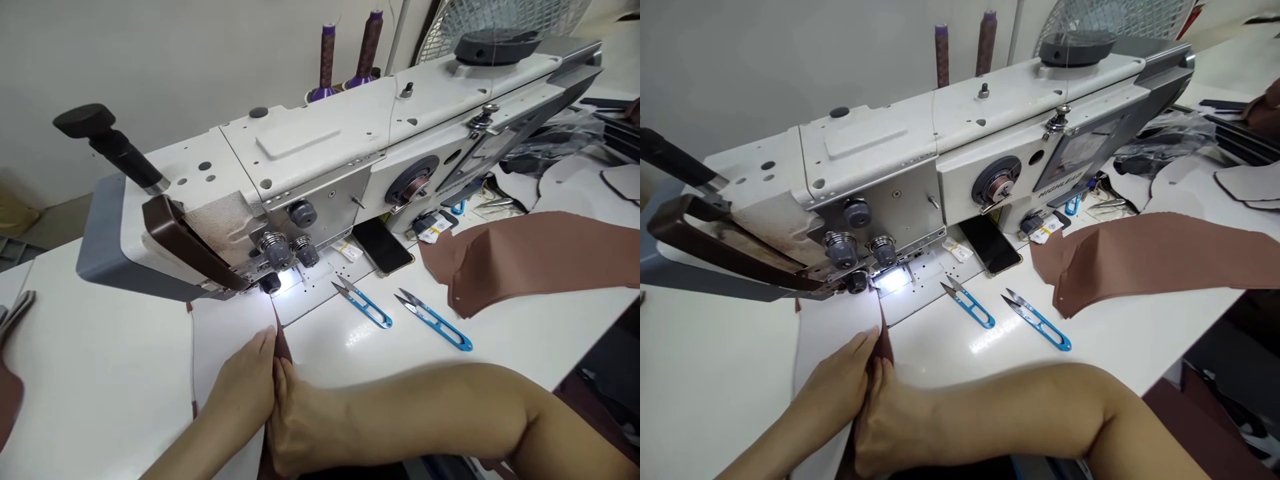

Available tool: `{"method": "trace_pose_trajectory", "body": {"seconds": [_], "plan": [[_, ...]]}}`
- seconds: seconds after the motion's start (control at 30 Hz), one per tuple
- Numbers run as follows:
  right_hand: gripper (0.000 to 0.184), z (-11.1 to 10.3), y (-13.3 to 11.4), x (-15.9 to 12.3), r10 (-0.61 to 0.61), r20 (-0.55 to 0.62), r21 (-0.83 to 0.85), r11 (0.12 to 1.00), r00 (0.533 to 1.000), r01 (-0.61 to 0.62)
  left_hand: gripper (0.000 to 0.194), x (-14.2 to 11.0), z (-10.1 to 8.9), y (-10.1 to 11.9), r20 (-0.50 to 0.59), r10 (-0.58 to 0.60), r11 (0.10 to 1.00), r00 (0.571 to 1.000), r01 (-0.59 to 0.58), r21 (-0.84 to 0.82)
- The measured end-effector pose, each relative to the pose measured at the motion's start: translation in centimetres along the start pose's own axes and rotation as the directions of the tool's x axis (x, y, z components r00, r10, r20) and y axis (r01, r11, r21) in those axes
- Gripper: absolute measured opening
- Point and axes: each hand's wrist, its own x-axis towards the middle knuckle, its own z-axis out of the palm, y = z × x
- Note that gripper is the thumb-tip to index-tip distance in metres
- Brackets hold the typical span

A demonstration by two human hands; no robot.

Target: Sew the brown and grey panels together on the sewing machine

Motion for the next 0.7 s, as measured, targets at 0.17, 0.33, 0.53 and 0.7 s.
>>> {"method": "trace_pose_trajectory", "body": {"seconds": [0.17,0.33,0.53,0.7], "plan": [[0.02,0.2,0.8,0.2,0.015,-0.029,-0.052,0.998,0.999,-0.016,0.056,0.8,0.0,-0.5,-0.043,0.006,0.999,0.999,-0.008,-0.032],[0.018,0.6,1.8,0.5,0.031,-0.076,-0.058,0.998,0.997,-0.035,0.054,2.0,-0.2,-0.8,-0.091,0.019,0.995,0.996,-0.028,-0.094],[0.017,1.6,3.5,0.8,0.033,-0.154,-0.114,0.992,0.988,-0.051,0.052,3.7,-1.3,-1.2,-0.144,0.052,0.996,0.988,-0.062,-0.069],[0.027,0.8,3.7,0.8,0.081,-0.172,-0.23,0.966,0.982,-0.12,0.054,3.3,-1.5,-2.1,-0.101,0.111,0.991,0.989,-0.118,-0.067]]}}
